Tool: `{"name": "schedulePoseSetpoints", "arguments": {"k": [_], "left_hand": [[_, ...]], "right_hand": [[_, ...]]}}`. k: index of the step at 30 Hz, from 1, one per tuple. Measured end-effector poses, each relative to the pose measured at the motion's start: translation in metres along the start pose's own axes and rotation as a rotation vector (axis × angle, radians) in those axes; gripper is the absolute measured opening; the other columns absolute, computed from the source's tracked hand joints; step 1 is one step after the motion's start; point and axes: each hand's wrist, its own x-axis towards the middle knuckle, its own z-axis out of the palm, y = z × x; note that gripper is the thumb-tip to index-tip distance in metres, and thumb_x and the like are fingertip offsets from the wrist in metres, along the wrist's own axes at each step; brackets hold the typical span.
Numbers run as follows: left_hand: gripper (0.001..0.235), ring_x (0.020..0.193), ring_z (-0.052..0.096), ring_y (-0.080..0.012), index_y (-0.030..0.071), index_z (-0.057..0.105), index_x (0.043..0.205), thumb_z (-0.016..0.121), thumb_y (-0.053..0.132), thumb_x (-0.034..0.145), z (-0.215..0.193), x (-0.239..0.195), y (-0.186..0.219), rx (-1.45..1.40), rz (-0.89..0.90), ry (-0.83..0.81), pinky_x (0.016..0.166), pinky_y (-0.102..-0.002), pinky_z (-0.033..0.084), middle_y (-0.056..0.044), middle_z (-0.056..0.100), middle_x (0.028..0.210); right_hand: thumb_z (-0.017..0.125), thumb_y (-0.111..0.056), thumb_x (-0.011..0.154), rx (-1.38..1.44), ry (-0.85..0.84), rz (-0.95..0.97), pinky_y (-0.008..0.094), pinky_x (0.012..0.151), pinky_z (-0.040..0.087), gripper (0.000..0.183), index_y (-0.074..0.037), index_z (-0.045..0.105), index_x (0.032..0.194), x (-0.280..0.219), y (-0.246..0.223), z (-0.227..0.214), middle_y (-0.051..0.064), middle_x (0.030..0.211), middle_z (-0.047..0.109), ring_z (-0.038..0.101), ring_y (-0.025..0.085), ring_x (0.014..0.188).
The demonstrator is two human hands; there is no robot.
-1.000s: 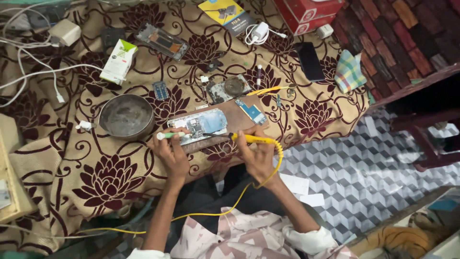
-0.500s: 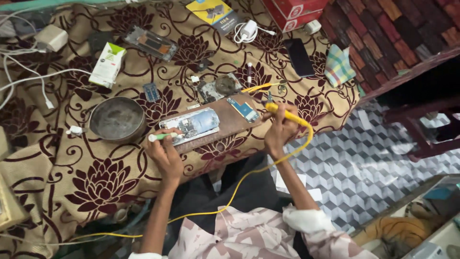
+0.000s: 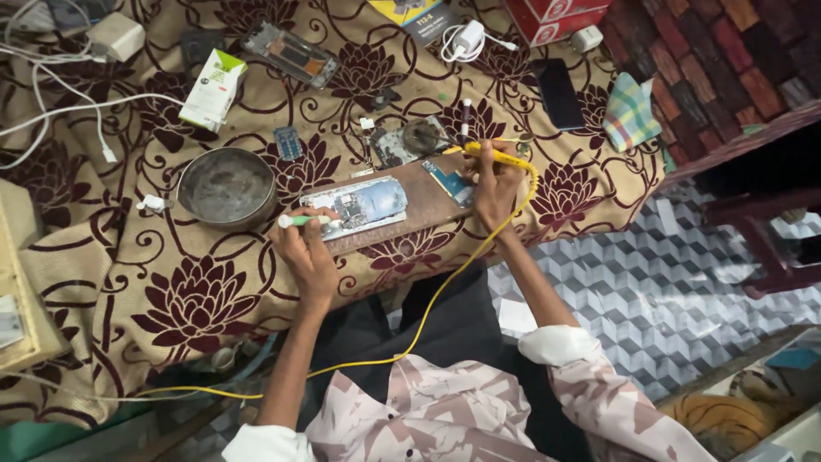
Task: The person sits on the floor and uses a soldering iron and a small tube to work on a disassembled mobile phone circuit board. They repeatedly apply the tube and solder various points on the board while seated cross-legged.
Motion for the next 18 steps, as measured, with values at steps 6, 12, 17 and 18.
{"name": "schedulePoseSetpoints", "arguments": {"k": [6,12,17,18], "left_hand": [[0.037,0.103,0.045,-0.022,0.002,0.058,0.111,0.041,0.035,0.115,0.002,0.003,0.0,-0.03,0.007,-0.027,0.099,-0.041,0.037,-0.005,0.074,0.094],[0.04,0.099,0.058,-0.0163,0.001,0.054,0.114,0.042,0.038,0.116,0.009,0.003,-0.003,-0.217,-0.027,0.008,0.095,-0.036,0.047,-0.009,0.065,0.104],[0.04,0.096,0.054,-0.0227,0.001,0.058,0.108,0.04,0.036,0.116,0.004,-0.002,-0.006,-0.028,0.051,0.008,0.096,-0.039,0.043,-0.009,0.073,0.093],[0.04,0.095,0.055,-0.0203,0.001,0.057,0.107,0.04,0.037,0.116,0.004,-0.001,-0.005,-0.071,0.035,0.008,0.096,-0.039,0.044,-0.009,0.072,0.094]], "right_hand": [[0.059,-0.024,0.107,0.036,-0.025,-0.024,0.023,0.055,0.054,0.026,0.002,0.06,0.105,0.009,-0.007,0.004,0.007,0.085,0.073,0.067,0.01,0.066],[0.06,-0.023,0.108,-0.1,-0.099,-0.078,0.022,0.053,0.049,0.026,0.002,0.066,0.106,0.01,-0.017,0.0,0.007,0.077,0.069,0.063,0.01,0.062],[0.059,-0.027,0.109,-0.009,-0.111,-0.029,0.022,0.049,0.047,0.029,0.001,0.065,0.103,0.009,-0.021,-0.001,0.007,0.074,0.068,0.061,0.009,0.058],[0.058,-0.027,0.108,-0.03,-0.13,-0.016,0.022,0.048,0.047,0.029,0.001,0.065,0.102,0.011,-0.022,-0.002,0.007,0.073,0.068,0.061,0.008,0.056]]}}
